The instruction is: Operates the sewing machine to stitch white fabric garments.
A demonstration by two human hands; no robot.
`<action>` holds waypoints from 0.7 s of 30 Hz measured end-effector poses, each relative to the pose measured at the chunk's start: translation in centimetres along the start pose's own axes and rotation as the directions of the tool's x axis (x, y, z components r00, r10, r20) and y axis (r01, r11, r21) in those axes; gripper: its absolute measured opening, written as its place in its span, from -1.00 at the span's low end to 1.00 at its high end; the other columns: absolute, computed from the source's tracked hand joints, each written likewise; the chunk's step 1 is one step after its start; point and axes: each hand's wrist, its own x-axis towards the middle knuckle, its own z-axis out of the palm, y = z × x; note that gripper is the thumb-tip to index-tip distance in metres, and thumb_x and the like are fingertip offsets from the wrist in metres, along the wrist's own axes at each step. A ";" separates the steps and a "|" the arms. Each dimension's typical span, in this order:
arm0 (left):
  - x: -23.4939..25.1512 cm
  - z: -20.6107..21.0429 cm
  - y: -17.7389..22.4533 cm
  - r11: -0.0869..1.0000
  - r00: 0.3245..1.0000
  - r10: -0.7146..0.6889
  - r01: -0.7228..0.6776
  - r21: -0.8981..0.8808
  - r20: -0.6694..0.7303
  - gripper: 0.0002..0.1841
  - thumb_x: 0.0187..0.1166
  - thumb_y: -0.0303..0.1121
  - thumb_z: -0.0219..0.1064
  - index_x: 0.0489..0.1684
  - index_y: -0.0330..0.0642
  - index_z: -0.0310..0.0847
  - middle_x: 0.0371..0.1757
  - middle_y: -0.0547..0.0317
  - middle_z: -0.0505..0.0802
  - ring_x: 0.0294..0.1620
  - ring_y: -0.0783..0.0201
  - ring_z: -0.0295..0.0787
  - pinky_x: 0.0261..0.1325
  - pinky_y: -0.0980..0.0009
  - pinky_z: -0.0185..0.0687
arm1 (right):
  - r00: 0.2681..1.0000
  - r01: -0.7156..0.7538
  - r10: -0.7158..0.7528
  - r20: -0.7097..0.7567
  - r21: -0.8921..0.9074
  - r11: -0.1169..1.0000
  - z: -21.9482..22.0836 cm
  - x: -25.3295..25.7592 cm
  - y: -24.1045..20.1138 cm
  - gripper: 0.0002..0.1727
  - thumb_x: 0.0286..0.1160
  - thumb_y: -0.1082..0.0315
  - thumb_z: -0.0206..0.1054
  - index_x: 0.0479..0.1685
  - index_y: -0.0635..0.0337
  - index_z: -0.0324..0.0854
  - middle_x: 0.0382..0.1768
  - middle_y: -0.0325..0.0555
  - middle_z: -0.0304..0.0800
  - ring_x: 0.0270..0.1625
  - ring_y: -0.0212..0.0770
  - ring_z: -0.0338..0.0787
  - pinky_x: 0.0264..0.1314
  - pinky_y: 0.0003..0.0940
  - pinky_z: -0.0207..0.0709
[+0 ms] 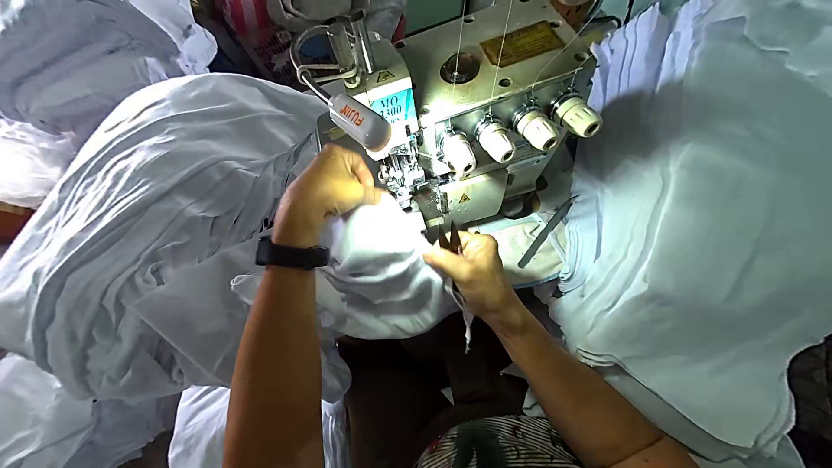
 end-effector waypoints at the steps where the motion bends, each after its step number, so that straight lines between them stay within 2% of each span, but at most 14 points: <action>1: -0.5 -0.7 0.1 0.999 0.994 0.007 -0.011 0.036 0.105 -0.84 0.36 -0.46 0.60 -0.46 -0.28 0.70 -0.58 0.17 0.66 -0.56 0.37 0.49 -0.40 0.32 0.46 | 0.999 0.003 -0.002 0.051 -0.026 1.000 -0.6 -0.4 -0.1 -0.76 0.26 0.44 0.45 -0.69 0.03 0.56 -0.78 -0.40 0.49 -0.71 -0.55 0.43 -0.65 -0.59 0.31; 3: -1.3 -1.1 0.3 1.000 0.983 0.004 -0.008 0.024 0.182 -0.92 0.42 -0.50 0.55 -0.42 -0.24 0.77 -0.60 0.27 0.72 -0.59 0.49 0.51 -0.41 0.48 0.43 | 0.995 -0.046 0.045 0.094 0.012 0.999 -1.7 -1.1 -0.1 -0.76 0.21 0.49 0.44 -0.72 0.05 0.57 -0.76 -0.39 0.54 -0.68 -0.56 0.49 -0.60 -0.61 0.37; 5: -1.5 -0.4 0.6 1.000 0.995 0.008 -0.006 -0.027 0.100 -0.89 0.38 -0.58 0.55 -0.28 -0.30 0.72 -0.56 0.27 0.68 -0.55 0.52 0.49 -0.38 0.53 0.43 | 0.990 -0.123 0.116 0.082 0.089 0.988 -2.0 -1.4 0.3 -0.77 0.24 0.53 0.44 -0.68 0.11 0.59 -0.74 -0.33 0.59 -0.66 -0.53 0.55 -0.57 -0.59 0.44; 7: -1.0 0.6 0.8 0.999 1.000 0.001 -0.002 -0.040 -0.017 -0.81 0.33 -0.60 0.56 -0.19 -0.33 0.68 -0.47 0.22 0.71 -0.47 0.47 0.54 -0.29 0.45 0.50 | 0.987 -0.156 0.151 0.054 0.123 0.980 -1.6 -1.3 0.6 -0.77 0.28 0.54 0.44 -0.66 0.13 0.59 -0.74 -0.30 0.58 -0.68 -0.51 0.53 -0.59 -0.58 0.43; 10: 0.4 1.8 0.4 0.997 0.975 0.043 -0.057 -0.057 -0.219 -0.78 0.26 -0.58 0.57 -0.20 -0.33 0.68 -0.34 0.15 0.79 -0.35 0.42 0.65 -0.14 0.33 0.60 | 0.993 -0.117 0.118 0.002 0.131 0.985 -0.5 -0.5 0.5 -0.77 0.35 0.49 0.45 -0.62 0.11 0.60 -0.77 -0.33 0.52 -0.73 -0.53 0.44 -0.66 -0.60 0.31; 13: 1.8 2.9 0.0 0.982 0.908 0.126 -0.171 -0.078 -0.400 -0.68 0.19 -0.60 0.55 -0.07 -0.35 0.72 -0.10 0.00 0.88 -0.01 0.28 0.80 0.19 0.17 0.63 | 0.997 -0.057 0.062 -0.037 0.129 0.990 0.2 0.3 0.2 -0.82 0.38 0.46 0.47 -0.55 0.11 0.65 -0.76 -0.34 0.52 -0.74 -0.54 0.41 -0.69 -0.62 0.28; 14: 2.1 3.2 -0.3 0.973 0.888 0.163 -0.216 -0.079 -0.429 -0.65 0.21 -0.60 0.54 0.00 -0.37 0.71 -0.04 -0.03 0.88 0.06 0.29 0.80 0.26 0.18 0.63 | 0.997 -0.047 0.053 -0.047 0.127 0.991 0.4 0.4 0.2 -0.83 0.37 0.45 0.47 -0.54 0.11 0.66 -0.76 -0.34 0.52 -0.74 -0.54 0.41 -0.69 -0.62 0.27; 17: 2.2 4.1 -1.4 0.945 0.813 0.252 -0.323 -0.046 -0.524 -0.70 0.26 -0.54 0.50 -0.03 -0.33 0.71 -0.11 0.10 0.90 -0.01 0.46 0.81 0.21 0.38 0.65 | 0.996 -0.033 0.044 -0.080 0.128 0.991 0.8 0.3 0.4 -0.83 0.40 0.44 0.48 -0.52 0.11 0.67 -0.75 -0.34 0.54 -0.74 -0.54 0.43 -0.68 -0.62 0.30; 19: -0.6 4.9 -1.8 0.926 0.746 0.339 -0.371 0.066 -0.574 -0.77 0.39 -0.51 0.45 -0.05 -0.37 0.66 -0.04 -0.05 0.85 0.02 0.23 0.80 0.18 0.24 0.64 | 0.995 -0.016 0.028 -0.093 0.126 0.992 0.8 0.2 0.7 -0.82 0.42 0.42 0.49 -0.53 0.12 0.67 -0.74 -0.32 0.55 -0.72 -0.52 0.45 -0.67 -0.61 0.32; 20: -3.1 5.5 -2.0 0.914 0.717 0.385 -0.382 0.135 -0.581 -0.79 0.48 -0.47 0.44 -0.03 -0.35 0.60 0.06 -0.13 0.78 0.03 0.14 0.74 0.13 0.23 0.64 | 0.996 -0.012 0.024 -0.089 0.129 0.992 0.7 0.2 0.7 -0.82 0.42 0.42 0.49 -0.53 0.14 0.68 -0.74 -0.31 0.55 -0.72 -0.51 0.45 -0.67 -0.60 0.32; 21: -5.6 6.2 -2.4 0.922 0.703 0.376 -0.351 0.165 -0.603 -0.69 0.51 -0.38 0.48 0.09 -0.35 0.58 0.20 -0.18 0.71 -0.02 0.13 0.72 0.01 0.25 0.68 | 0.997 -0.009 0.018 -0.075 0.125 0.992 0.6 0.3 0.8 -0.83 0.42 0.42 0.49 -0.52 0.14 0.69 -0.74 -0.30 0.56 -0.72 -0.52 0.45 -0.67 -0.61 0.32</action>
